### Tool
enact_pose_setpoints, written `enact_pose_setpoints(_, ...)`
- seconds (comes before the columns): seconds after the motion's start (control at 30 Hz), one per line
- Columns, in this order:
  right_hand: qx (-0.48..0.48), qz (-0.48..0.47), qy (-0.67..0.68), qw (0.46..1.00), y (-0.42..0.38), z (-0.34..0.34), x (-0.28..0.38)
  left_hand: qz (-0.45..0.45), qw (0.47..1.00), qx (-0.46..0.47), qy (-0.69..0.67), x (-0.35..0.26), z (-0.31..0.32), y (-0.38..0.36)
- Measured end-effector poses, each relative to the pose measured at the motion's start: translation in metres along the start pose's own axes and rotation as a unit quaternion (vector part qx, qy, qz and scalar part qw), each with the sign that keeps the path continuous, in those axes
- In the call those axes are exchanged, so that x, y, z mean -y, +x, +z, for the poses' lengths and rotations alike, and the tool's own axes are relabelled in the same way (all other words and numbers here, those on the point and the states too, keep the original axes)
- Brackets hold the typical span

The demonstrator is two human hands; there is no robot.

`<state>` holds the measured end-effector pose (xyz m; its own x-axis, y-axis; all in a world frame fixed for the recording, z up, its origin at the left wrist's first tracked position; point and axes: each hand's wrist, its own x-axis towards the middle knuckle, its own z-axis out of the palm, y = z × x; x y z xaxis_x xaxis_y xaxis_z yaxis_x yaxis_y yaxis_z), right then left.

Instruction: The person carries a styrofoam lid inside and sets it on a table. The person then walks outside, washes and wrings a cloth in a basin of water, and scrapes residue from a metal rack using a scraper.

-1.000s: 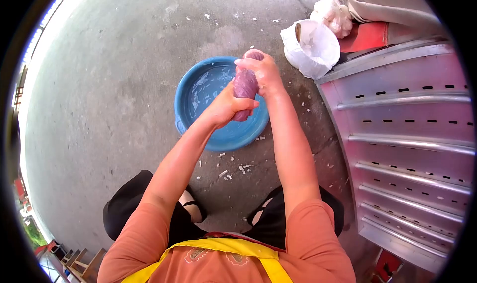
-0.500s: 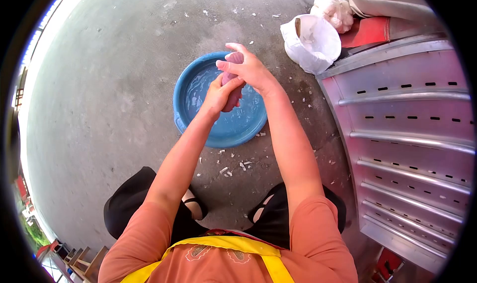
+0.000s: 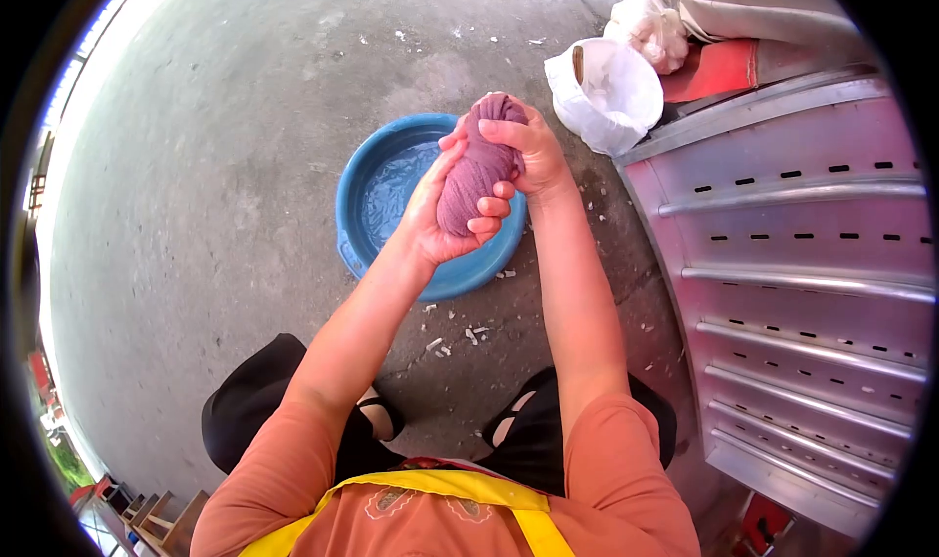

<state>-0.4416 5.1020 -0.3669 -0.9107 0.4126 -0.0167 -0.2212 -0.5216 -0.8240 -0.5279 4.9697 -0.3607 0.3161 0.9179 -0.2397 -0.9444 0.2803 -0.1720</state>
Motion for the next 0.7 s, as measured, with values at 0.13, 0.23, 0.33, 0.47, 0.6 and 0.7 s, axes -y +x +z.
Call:
enact_pose_setpoints(0.13, -0.141, -0.022, 0.026, 0.989, 0.007, 0.003, -0.014, 0.103, 0.989, -0.090, -0.053, 0.011, 0.026, -0.005)
enact_pose_setpoints(0.23, -0.081, -0.024, -0.039, 0.996, 0.003, 0.006, -0.012, 0.053, 0.997, -0.025, -0.049, 0.000, -0.009, -0.002)
enact_pose_setpoints(0.33, 0.004, -0.011, -0.071, 0.997, 0.003, 0.004, -0.009, 0.038, 0.999, -0.002, -0.021, -0.007, -0.020, -0.004)
enact_pose_setpoints(0.47, -0.018, 0.002, -0.129, 0.991, 0.002, 0.002, -0.014, 0.061, 0.997, -0.036, 0.002, -0.006, -0.022, -0.002)
enact_pose_setpoints(0.6, -0.151, 0.039, -0.075, 0.985, 0.005, 0.008, -0.016, 0.122, 0.981, -0.089, 0.121, 0.002, -0.002, -0.006)
enact_pose_setpoints(0.7, -0.164, 0.044, 0.000, 0.986, 0.007, 0.013, -0.013, 0.101, 0.967, -0.051, 0.227, -0.004, -0.004, -0.011)
